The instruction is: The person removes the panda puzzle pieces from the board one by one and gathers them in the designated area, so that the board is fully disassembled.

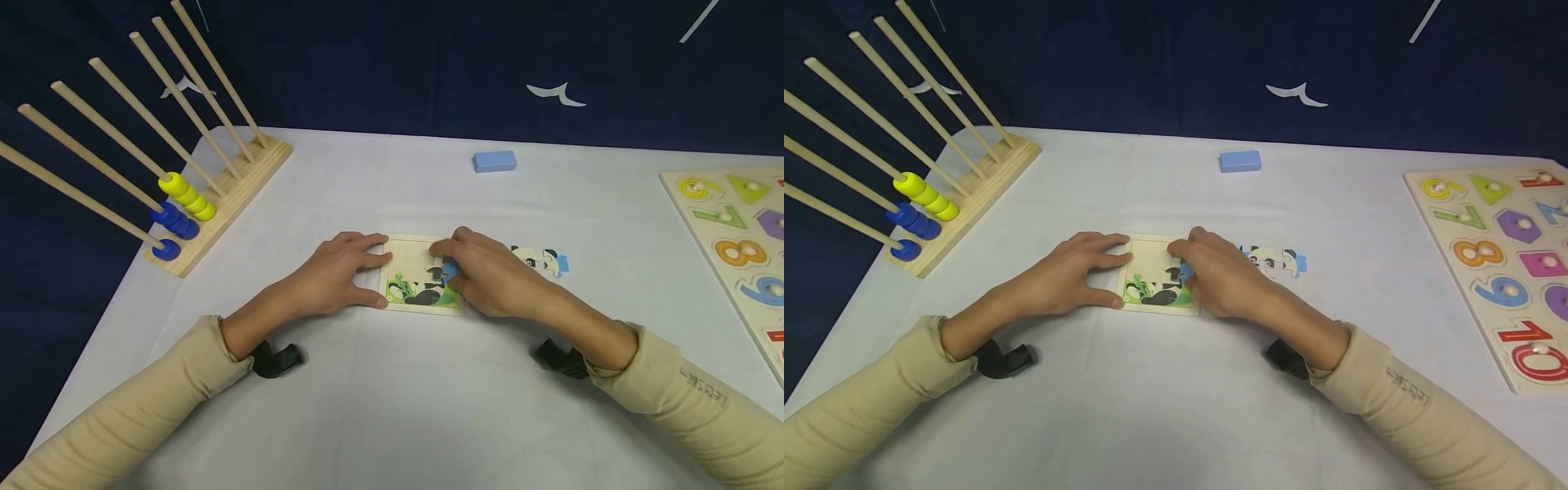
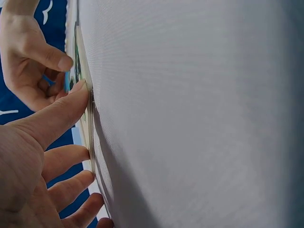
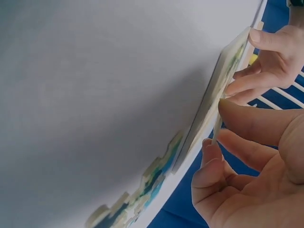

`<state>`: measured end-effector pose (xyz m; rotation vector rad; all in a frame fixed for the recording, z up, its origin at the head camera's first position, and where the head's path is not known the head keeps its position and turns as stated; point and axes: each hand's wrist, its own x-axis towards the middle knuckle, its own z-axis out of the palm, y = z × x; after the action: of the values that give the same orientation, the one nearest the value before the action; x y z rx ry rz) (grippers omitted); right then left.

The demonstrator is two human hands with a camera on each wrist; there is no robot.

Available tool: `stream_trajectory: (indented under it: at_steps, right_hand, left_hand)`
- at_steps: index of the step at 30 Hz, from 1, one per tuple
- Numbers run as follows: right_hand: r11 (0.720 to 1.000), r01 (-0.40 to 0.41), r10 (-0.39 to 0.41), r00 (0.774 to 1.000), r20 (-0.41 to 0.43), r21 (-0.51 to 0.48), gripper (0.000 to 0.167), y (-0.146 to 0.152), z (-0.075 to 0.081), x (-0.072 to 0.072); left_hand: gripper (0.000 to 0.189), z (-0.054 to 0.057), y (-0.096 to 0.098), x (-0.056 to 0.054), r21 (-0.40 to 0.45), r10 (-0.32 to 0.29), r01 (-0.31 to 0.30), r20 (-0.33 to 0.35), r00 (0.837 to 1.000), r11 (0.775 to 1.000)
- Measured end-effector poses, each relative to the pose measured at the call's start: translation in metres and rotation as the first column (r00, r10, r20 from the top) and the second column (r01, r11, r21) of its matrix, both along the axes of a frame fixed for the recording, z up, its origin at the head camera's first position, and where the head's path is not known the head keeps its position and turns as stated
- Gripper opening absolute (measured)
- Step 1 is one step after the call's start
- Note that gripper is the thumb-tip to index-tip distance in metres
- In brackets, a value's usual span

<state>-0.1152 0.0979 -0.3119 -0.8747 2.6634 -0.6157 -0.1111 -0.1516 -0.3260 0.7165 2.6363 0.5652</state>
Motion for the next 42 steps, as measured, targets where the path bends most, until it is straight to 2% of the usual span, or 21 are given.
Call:
stream_trajectory:
  at_steps: [3, 10, 19, 27, 35, 42]
  right_hand:
    - [1.0, 0.012, -0.012, 1.0, -0.005, -0.019, 0.045, 0.001, 0.003, 0.0]
    - [0.998, 0.016, -0.015, 1.0, 0.008, -0.066, 0.038, 0.01, 0.01, 0.002]
    - [0.991, -0.049, 0.048, 0.999, -0.013, -0.123, 0.037, 0.028, 0.018, 0.009]
    - [0.992, -0.037, 0.034, 0.999, -0.024, -0.12, 0.037, 0.04, 0.014, 0.015]
    - [0.988, -0.031, 0.032, 0.999, 0.006, -0.151, 0.04, 0.057, 0.014, 0.02]
    - [0.98, -0.024, 0.018, 0.999, -0.031, -0.195, 0.045, 0.078, 0.009, 0.024]
  left_hand:
    - [0.071, 0.0, 0.0, 0.0, -0.005, 0.0, 0.0, -0.001, 1.0, 1.0]
    - [0.071, 0.001, 0.001, 0.001, 0.0, 0.001, -0.001, 0.002, 1.0, 1.0]
    - [0.07, 0.001, 0.002, 0.0, -0.002, 0.004, -0.004, 0.0, 1.0, 1.0]
    - [0.071, 0.0, 0.002, 0.001, 0.001, 0.007, -0.007, 0.001, 1.0, 1.0]
    - [0.071, 0.0, 0.002, 0.001, 0.002, 0.009, -0.009, 0.001, 1.0, 1.0]
    - [0.071, -0.001, 0.001, 0.001, 0.005, 0.011, -0.011, -0.002, 1.0, 1.0]
